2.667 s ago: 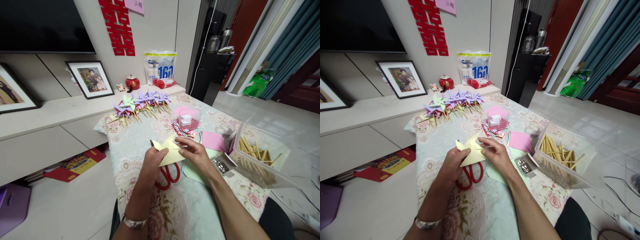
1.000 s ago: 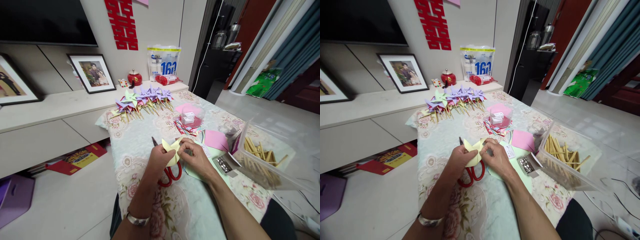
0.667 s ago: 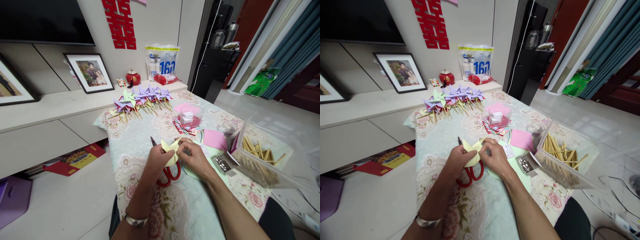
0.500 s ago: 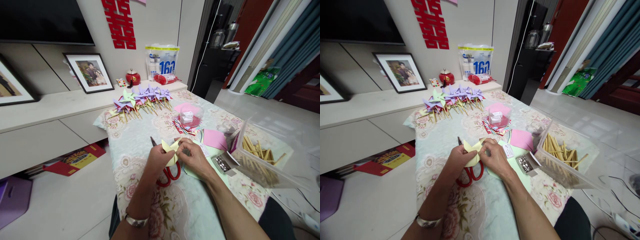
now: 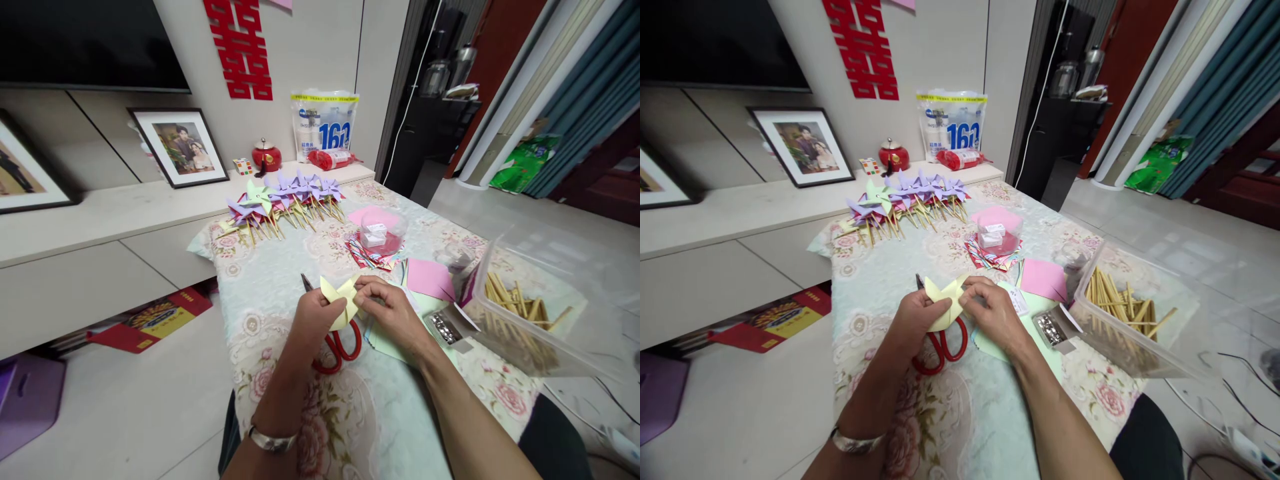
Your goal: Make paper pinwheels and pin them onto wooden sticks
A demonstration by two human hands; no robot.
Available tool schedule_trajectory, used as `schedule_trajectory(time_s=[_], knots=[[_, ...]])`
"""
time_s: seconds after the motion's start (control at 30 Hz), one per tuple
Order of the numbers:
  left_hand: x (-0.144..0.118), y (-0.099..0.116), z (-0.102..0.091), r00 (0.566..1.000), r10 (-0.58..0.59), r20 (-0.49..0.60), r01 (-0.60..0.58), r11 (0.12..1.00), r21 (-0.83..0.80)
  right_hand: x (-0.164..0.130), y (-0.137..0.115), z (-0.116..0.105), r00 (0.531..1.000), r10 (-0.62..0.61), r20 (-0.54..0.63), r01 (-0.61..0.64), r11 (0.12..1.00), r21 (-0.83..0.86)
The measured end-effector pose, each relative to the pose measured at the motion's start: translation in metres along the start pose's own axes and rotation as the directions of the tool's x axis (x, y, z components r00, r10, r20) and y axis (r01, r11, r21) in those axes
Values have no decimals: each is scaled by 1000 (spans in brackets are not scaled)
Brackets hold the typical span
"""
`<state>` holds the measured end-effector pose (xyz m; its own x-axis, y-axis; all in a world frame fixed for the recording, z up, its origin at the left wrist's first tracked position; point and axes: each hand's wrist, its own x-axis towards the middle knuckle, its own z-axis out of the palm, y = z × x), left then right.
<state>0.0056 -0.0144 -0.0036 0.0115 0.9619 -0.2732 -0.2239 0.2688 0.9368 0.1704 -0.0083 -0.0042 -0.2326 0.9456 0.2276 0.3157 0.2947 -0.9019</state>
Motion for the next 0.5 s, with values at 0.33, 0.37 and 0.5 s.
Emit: schedule_trajectory(time_s=[0.33, 0.37, 0.5], knots=[[1, -2, -1, 998, -11, 57, 10, 1000, 8, 1, 1, -1, 999, -32, -8, 32, 999, 5], [1, -3, -2, 998, -4, 62, 3, 1000, 22, 1, 1, -1, 999, -42, -5, 42, 999, -1], [2, -5, -2, 998, 11, 57, -14, 998, 54, 1, 0, -1, 998, -60, -1, 60, 998, -13]])
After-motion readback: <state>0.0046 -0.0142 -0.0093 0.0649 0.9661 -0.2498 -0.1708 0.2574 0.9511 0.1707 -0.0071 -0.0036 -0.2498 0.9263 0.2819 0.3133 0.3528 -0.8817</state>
